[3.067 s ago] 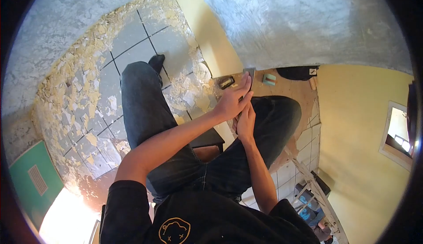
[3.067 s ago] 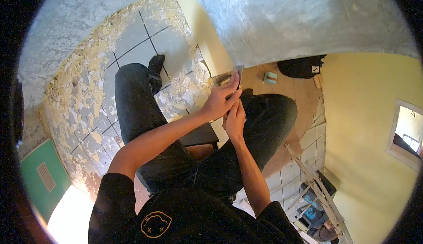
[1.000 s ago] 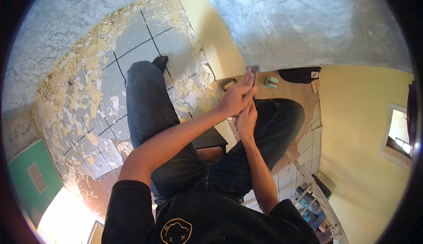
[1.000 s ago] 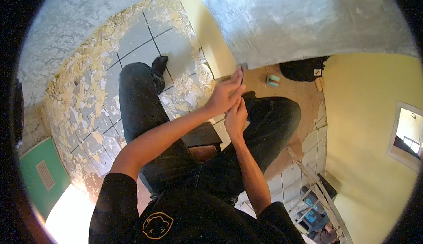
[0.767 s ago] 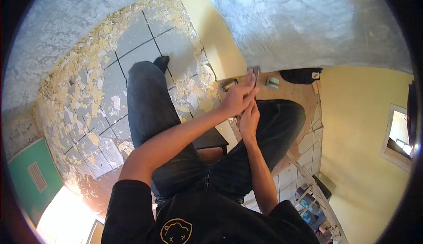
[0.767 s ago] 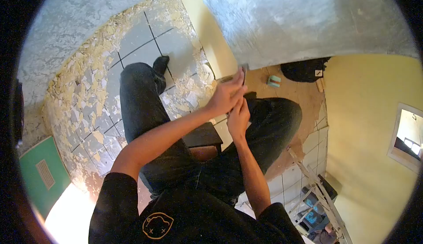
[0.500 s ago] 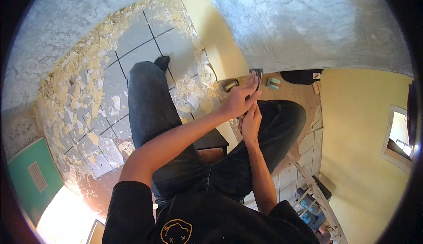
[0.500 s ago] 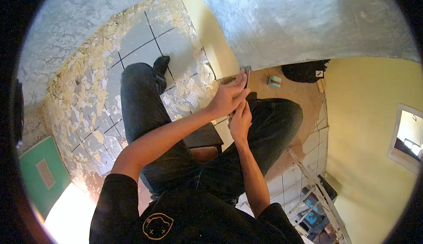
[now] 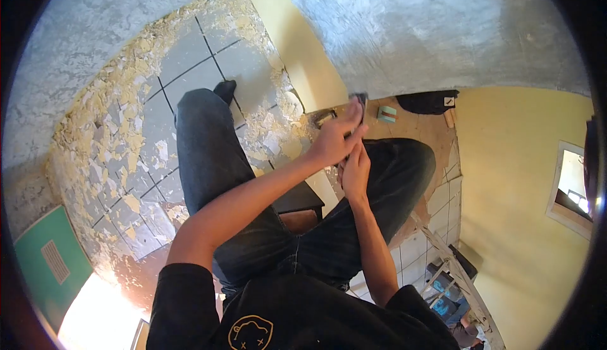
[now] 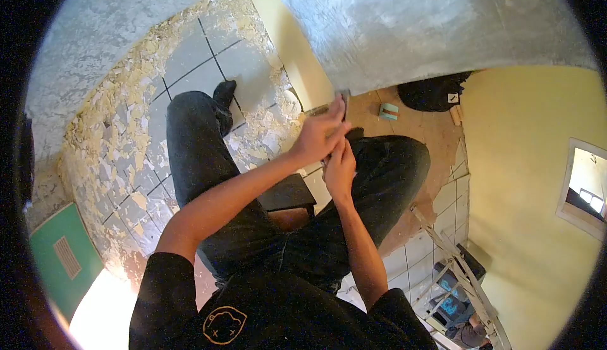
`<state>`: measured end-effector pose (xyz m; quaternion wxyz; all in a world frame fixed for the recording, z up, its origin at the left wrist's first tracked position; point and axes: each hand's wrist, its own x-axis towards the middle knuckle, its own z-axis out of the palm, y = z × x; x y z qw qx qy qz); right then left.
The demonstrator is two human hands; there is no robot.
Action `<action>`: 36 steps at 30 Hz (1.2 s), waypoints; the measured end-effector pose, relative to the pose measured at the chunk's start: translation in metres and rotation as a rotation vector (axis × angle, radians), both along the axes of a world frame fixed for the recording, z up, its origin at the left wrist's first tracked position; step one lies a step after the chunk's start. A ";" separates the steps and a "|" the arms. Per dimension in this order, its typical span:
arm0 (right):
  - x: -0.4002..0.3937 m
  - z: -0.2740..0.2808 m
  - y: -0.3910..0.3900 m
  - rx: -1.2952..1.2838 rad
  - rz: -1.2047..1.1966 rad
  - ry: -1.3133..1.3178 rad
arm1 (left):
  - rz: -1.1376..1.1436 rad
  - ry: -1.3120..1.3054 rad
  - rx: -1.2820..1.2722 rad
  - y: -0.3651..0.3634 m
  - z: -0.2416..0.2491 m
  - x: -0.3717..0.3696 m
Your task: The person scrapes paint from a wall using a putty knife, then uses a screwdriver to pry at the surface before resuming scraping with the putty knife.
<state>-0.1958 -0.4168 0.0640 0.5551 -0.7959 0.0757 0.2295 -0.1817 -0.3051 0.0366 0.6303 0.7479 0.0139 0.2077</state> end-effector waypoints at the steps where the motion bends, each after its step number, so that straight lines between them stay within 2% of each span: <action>1: 0.004 -0.004 0.004 0.012 0.019 -0.007 | 0.016 0.068 -0.064 0.002 0.003 0.003; 5: -0.003 -0.005 0.001 -0.038 0.024 -0.059 | -0.021 0.071 -0.098 0.005 0.002 -0.001; 7: 0.001 -0.007 0.006 -0.064 0.019 -0.080 | -0.036 -0.057 0.047 0.007 0.003 0.000; 12: 0.002 -0.018 -0.001 -0.132 0.066 -0.147 | -0.023 0.055 -0.079 0.005 0.004 -0.001; 14: 0.000 -0.015 0.000 -0.144 0.062 -0.164 | -0.008 -0.049 0.068 0.002 0.001 -0.007; 16: 0.015 -0.015 0.002 -0.110 0.079 -0.160 | -0.006 -0.067 0.109 0.009 0.001 0.000; 18: 0.014 -0.017 -0.004 -0.119 0.069 -0.138 | 0.011 0.140 -0.052 0.009 0.004 0.008; 22: 0.009 -0.016 0.005 -0.112 0.142 -0.177 | 0.061 -0.015 0.053 0.004 -0.001 0.003; 23: 0.002 -0.013 0.005 -0.082 0.076 -0.155 | -0.021 0.019 0.028 0.004 0.002 -0.002; 24: 0.000 -0.012 0.006 -0.056 0.012 -0.127 | -0.011 0.018 0.037 0.008 0.002 0.001; 30: 0.002 -0.022 0.002 -0.035 0.076 -0.171 | -0.035 0.056 -0.019 0.005 0.006 -0.003; 32: -0.004 -0.020 0.005 -0.069 0.028 -0.233 | -0.018 -0.020 0.017 0.008 0.007 -0.002; 36: 0.009 -0.026 0.007 0.003 0.022 -0.137 | -0.008 0.069 -0.049 0.009 0.003 0.005</action>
